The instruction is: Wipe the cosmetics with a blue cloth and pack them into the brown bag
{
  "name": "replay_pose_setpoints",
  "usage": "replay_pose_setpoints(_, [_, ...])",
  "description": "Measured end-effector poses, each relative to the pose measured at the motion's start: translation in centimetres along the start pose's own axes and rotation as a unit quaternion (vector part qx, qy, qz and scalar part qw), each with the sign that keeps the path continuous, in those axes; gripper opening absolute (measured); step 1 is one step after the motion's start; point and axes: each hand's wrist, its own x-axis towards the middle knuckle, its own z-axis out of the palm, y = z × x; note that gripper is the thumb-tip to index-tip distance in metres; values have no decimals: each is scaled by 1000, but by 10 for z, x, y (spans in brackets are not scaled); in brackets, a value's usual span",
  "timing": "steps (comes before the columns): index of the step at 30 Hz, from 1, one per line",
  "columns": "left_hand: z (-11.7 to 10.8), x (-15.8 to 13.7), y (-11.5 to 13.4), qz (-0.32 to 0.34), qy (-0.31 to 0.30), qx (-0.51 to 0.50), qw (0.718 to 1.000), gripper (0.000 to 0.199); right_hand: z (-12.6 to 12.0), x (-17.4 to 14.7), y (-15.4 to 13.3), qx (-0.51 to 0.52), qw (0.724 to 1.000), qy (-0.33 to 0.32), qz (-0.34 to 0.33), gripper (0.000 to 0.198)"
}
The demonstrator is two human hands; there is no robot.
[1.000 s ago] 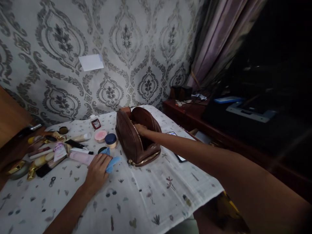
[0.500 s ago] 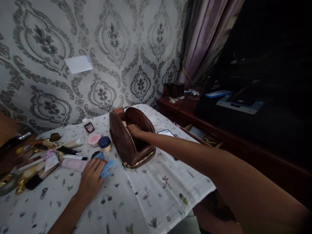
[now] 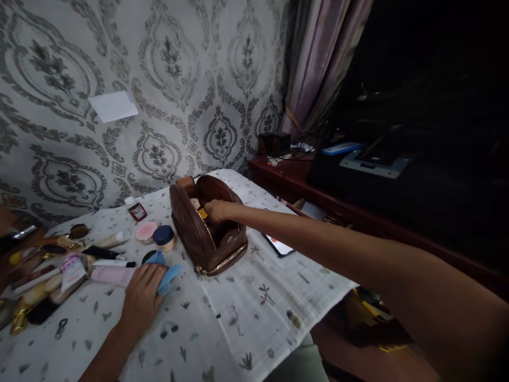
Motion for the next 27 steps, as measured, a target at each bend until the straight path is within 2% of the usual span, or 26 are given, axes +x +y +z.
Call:
replay_pose_setpoints(6, [-3,4,2,13,3,3,1000,20,25,-7,4,-33,997,-69,11,28])
replay_pose_setpoints(16, [-2,1,0,3,-8,-1,1000,18,13,-16,-4,-59,996,-72,12,34])
replay_pose_setpoints(19, [-3,2,1,0,-10,4,1000,17,-5,-24,-10,-55,998,-32,3,39])
replay_pose_setpoints(22, [-4,4,1,2,-9,13,1000,18,-31,-41,-16,-45,997,52,-25,37])
replay_pose_setpoints(25, [-5,4,2,3,-6,22,1000,19,-45,-71,-17,-32,983,141,-114,33])
replay_pose_setpoints(27, [-4,4,1,4,-6,25,1000,17,-39,-97,-11,-25,985,102,-140,32])
